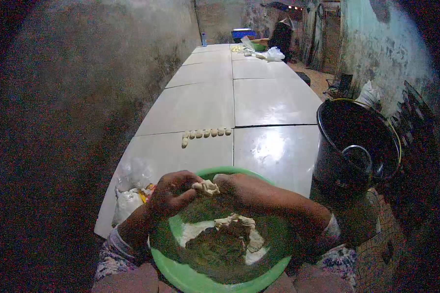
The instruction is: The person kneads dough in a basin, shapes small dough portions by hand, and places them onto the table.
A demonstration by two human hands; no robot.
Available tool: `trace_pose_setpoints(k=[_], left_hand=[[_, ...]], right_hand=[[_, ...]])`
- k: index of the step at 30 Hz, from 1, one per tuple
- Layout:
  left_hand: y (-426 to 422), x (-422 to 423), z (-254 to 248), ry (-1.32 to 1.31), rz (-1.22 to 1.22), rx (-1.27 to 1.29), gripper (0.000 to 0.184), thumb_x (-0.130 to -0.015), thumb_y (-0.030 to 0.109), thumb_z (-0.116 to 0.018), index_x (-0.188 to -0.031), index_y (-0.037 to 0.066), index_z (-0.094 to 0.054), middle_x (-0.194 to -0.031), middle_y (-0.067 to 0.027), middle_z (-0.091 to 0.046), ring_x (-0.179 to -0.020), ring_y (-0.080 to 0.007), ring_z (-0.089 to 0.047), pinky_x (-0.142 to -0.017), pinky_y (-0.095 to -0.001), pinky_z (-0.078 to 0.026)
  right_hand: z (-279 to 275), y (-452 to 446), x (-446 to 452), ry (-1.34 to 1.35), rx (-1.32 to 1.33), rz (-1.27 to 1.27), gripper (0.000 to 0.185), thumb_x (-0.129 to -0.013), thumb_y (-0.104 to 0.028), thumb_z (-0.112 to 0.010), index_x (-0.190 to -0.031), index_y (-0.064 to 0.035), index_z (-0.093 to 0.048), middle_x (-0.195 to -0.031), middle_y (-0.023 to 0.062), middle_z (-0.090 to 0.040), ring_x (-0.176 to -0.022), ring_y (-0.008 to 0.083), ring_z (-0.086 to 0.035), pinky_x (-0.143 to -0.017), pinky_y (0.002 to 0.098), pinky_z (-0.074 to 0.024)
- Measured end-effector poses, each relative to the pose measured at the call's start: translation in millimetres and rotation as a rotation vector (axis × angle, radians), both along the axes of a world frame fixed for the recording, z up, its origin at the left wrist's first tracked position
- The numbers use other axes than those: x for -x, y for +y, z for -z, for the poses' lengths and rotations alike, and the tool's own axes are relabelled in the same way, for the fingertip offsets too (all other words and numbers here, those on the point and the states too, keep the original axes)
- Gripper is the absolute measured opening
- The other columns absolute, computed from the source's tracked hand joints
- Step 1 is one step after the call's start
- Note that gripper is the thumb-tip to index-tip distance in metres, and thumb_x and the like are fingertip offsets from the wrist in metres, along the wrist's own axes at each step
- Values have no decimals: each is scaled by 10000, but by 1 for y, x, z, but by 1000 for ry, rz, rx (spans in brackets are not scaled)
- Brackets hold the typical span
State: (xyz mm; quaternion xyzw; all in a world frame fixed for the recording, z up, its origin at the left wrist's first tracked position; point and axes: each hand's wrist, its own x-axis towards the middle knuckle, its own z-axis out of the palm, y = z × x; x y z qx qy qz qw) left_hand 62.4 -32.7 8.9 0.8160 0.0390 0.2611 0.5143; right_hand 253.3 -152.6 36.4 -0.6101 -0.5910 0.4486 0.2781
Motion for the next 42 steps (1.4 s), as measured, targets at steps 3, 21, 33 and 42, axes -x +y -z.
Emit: trace_pose_setpoints(k=[3,21,33,42], left_hand=[[4,-1,-3,-5,-132,-165,110,-820,60,-604,-902,-12,-616,-904,-87,-598,-830,-169,-588,-774,-282,-460],[-2,3,6,11,-34,189,298,-722,-123,-469,-968,13,-568,-957,-69,-609,-945,-153,-586,-892,-295,-441],[11,0,17,-257,-197,310,265,-818,-109,-420,-1027,24,-514,-918,-76,-603,-833,-120,-576,-800,-276,-473],[9,-1,7,-140,-32,399,182,-849,-61,-518,-1011,22,-525,-964,-92,-610,-968,-188,-607,-841,-308,-493]], right_hand=[[-8,-4,0,-368,-147,-165,282,-840,-231,-529,-1046,-39,-550,-956,165,-625,-847,279,-603,-744,412,-455],[23,12,-36,-373,-71,-827,313,-761,-149,-597,-1014,31,-561,-854,183,-629,-691,250,-597,-643,386,-451],[18,7,-32,-365,117,-676,313,-744,-249,-633,-915,10,-595,-776,169,-601,-661,295,-574,-614,396,-445],[4,3,-16,-569,-160,-355,366,-773,-351,-644,-882,-6,-594,-759,150,-569,-685,282,-553,-628,384,-434]])
